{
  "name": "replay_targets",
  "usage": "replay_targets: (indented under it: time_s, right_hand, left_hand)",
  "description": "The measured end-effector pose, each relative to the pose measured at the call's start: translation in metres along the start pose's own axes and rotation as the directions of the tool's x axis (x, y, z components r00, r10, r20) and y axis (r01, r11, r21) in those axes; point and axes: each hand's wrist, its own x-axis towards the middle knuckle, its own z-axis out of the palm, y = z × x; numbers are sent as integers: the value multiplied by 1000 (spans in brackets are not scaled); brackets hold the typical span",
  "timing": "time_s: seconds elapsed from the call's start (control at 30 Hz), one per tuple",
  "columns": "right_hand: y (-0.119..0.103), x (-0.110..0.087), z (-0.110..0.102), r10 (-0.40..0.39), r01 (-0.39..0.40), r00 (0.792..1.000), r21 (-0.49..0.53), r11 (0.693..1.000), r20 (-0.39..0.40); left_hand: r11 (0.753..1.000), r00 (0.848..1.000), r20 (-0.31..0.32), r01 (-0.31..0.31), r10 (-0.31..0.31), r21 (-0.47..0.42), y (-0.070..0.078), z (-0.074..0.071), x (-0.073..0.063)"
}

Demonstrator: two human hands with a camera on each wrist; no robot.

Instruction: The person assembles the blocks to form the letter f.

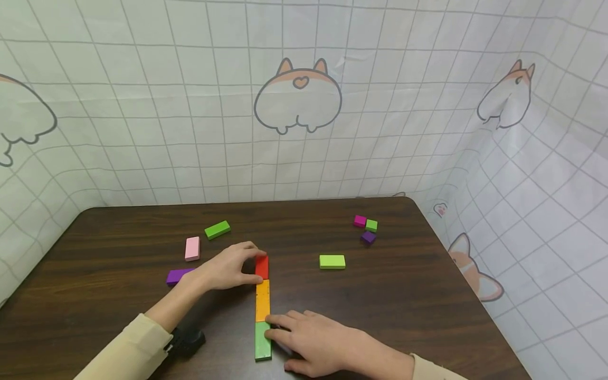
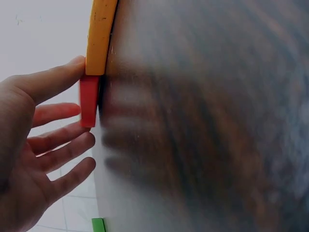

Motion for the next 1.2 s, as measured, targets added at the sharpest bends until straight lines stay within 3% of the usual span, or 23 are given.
replay_targets:
  time_s: [0.5, 1.03, 1.2]
  right_hand:
    - [-1, 1, -2, 8, -8, 1000, 11, 1000, 14]
    - [-2, 1, -4, 10, -10, 1000, 9, 1000, 22]
    - [-2, -1, -5, 24, -25, 1000, 53, 998, 16]
  left_hand:
    - [1000, 999, 49, -7, 7, -2, 2, 1, 1]
    - [1000, 998, 57, -10, 9, 17, 1, 0, 0]
    - [1000, 998, 60, -6, 5, 23, 2, -1, -2]
